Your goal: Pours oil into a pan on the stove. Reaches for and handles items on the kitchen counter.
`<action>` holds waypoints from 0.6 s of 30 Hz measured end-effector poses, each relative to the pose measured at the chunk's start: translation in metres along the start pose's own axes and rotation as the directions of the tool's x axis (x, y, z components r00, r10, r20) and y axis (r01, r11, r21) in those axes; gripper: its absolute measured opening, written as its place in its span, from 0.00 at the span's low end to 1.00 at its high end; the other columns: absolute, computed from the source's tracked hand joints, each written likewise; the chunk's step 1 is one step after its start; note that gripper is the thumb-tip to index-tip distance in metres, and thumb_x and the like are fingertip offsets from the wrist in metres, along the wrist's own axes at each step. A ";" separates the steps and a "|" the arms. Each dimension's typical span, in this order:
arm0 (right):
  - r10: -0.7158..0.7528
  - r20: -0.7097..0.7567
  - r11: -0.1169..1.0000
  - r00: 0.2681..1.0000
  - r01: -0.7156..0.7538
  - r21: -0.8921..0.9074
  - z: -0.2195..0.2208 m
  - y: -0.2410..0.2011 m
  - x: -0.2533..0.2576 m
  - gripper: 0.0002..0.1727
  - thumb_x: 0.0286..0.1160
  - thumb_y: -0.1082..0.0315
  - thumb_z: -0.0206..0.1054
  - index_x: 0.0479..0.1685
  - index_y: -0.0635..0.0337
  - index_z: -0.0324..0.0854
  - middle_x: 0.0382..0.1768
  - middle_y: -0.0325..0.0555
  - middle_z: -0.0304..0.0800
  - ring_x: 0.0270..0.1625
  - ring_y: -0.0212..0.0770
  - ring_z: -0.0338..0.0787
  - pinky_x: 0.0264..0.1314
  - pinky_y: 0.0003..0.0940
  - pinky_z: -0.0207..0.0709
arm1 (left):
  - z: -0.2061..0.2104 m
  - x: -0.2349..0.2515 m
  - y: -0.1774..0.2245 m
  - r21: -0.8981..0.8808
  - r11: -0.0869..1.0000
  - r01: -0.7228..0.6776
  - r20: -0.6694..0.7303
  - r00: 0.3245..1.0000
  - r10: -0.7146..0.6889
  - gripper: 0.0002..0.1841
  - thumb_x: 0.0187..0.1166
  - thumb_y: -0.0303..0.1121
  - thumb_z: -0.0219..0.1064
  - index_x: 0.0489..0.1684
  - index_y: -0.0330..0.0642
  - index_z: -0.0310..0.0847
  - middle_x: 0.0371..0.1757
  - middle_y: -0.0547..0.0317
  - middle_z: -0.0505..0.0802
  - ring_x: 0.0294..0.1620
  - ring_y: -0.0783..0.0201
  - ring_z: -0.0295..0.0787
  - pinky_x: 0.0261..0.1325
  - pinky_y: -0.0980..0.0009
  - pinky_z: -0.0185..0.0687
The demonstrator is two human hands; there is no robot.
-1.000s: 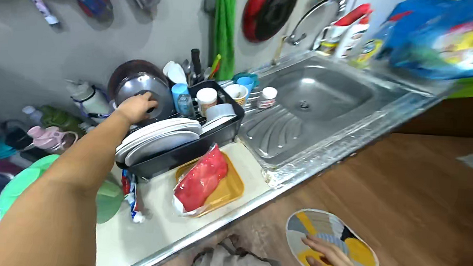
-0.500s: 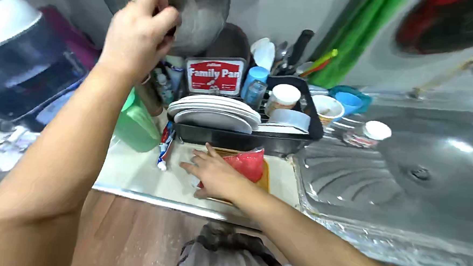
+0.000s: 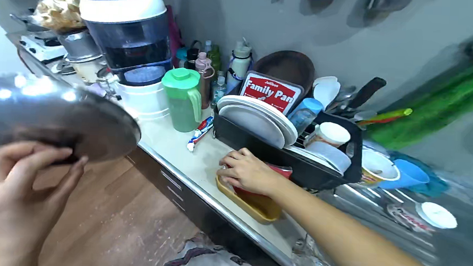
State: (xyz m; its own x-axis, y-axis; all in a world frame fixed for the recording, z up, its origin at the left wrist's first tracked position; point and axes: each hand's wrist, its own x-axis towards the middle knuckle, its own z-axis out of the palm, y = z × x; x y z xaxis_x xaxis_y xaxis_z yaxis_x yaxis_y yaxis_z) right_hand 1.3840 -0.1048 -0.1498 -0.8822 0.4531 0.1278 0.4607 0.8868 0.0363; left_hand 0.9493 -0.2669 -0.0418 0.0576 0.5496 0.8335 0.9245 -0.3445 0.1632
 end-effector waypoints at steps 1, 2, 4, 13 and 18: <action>-0.019 -0.011 1.000 1.000 0.019 -0.004 0.001 0.000 0.000 0.13 0.83 0.53 0.64 0.58 0.33 0.92 0.63 0.34 0.89 0.69 0.43 0.84 0.70 0.52 0.74 | -0.008 -0.027 0.002 0.003 0.997 0.079 -0.012 0.997 -0.079 0.21 0.69 0.39 0.79 0.51 0.31 0.84 0.61 0.40 0.81 0.62 0.53 0.82 0.62 0.60 0.83; -0.040 -0.045 0.999 0.998 0.040 0.005 0.004 0.000 0.000 0.12 0.80 0.59 0.67 0.56 0.36 0.93 0.59 0.35 0.90 0.65 0.43 0.86 0.67 0.52 0.76 | -0.015 -0.053 0.006 0.005 0.987 0.163 -0.026 0.986 -0.163 0.22 0.68 0.40 0.78 0.50 0.30 0.84 0.61 0.41 0.80 0.60 0.56 0.82 0.59 0.64 0.85; -0.063 -0.134 0.996 0.989 0.070 0.049 0.014 0.001 0.004 0.10 0.77 0.66 0.71 0.50 0.42 0.94 0.51 0.38 0.93 0.56 0.43 0.91 0.63 0.50 0.81 | -0.026 -0.101 0.019 -0.005 0.941 0.339 -0.063 0.939 -0.339 0.23 0.67 0.39 0.78 0.51 0.28 0.82 0.61 0.40 0.80 0.58 0.61 0.81 0.55 0.73 0.84; -0.061 -0.161 0.997 0.985 0.066 0.027 0.026 -0.003 0.021 0.02 0.73 0.70 0.74 0.37 0.54 0.92 0.40 0.43 0.89 0.44 0.44 0.91 0.52 0.44 0.87 | -0.062 -0.204 0.039 -0.042 0.761 0.647 -0.188 0.743 -0.642 0.22 0.65 0.31 0.80 0.53 0.27 0.80 0.58 0.45 0.81 0.56 0.70 0.83 0.48 0.82 0.85; -0.128 -0.202 0.992 0.971 0.130 -0.006 0.037 0.005 0.007 0.09 0.78 0.68 0.66 0.45 0.52 0.93 0.48 0.44 0.94 0.53 0.47 0.94 0.60 0.49 0.88 | -0.069 -0.201 0.015 -0.125 0.697 0.706 -0.255 0.656 -0.710 0.24 0.64 0.35 0.81 0.54 0.30 0.81 0.61 0.46 0.82 0.54 0.70 0.86 0.47 0.79 0.88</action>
State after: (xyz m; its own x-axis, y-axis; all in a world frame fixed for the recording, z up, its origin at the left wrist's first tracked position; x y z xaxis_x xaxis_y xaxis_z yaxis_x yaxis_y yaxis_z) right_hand 1.3763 -0.0942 -0.1856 -0.8962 0.3078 0.3195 0.3429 0.9375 0.0587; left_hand 0.9255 -0.4348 -0.1710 -0.7149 0.4116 0.5653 0.6379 0.0527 0.7683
